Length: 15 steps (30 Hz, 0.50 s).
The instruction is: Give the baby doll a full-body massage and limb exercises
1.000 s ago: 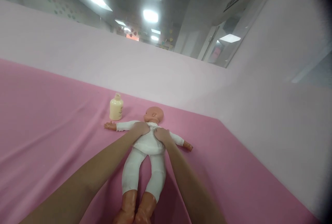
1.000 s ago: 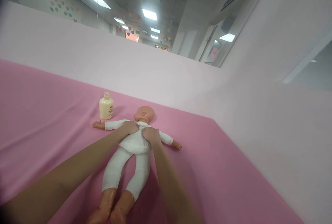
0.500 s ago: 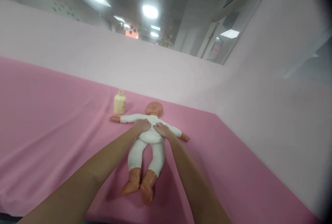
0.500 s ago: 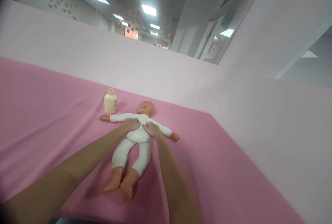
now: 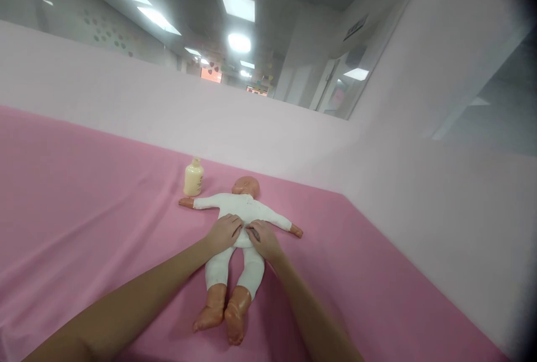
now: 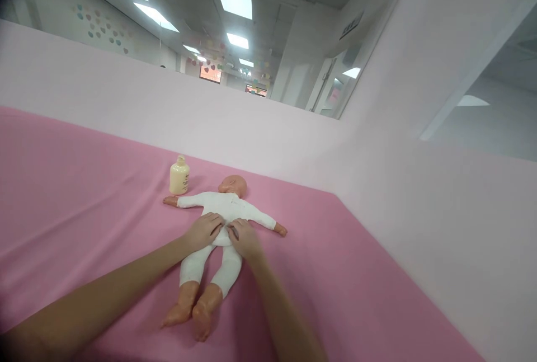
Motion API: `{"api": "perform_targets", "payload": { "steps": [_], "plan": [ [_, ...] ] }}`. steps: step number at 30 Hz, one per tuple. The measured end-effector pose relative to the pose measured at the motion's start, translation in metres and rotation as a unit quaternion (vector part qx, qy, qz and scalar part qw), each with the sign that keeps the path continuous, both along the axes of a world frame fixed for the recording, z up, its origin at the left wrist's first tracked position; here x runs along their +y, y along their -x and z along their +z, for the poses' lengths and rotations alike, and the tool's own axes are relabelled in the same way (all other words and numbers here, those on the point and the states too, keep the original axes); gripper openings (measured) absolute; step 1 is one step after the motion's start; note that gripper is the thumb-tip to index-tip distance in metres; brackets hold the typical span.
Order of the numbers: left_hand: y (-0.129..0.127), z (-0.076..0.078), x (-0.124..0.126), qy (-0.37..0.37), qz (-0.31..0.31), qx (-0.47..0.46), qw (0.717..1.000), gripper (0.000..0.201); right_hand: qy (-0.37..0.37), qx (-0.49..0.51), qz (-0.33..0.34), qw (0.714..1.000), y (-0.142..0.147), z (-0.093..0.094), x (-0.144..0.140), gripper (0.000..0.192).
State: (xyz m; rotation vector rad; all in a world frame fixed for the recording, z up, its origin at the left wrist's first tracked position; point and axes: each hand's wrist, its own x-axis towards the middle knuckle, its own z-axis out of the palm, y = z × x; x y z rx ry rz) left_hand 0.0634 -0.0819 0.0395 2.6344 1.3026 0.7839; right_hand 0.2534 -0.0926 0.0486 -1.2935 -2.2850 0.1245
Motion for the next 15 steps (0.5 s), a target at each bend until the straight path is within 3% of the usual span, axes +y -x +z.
{"api": "perform_targets", "payload": {
  "steps": [5,9,15],
  "plan": [
    [-0.006,0.000,0.022,0.079,0.068,-0.008,0.995,0.026,0.049,-0.029,-0.077,0.995,0.010,0.008,0.017,0.026],
    [-0.013,0.004,0.039,0.093,0.091,0.011,0.991,0.026,0.073,-0.085,-0.118,0.987,0.023,0.016,0.034,0.026],
    [-0.028,0.013,0.052,0.085,0.106,0.063,0.989,0.025,0.061,-0.163,-0.128,0.976,0.038,0.031,0.051,0.027]
  ]
}}
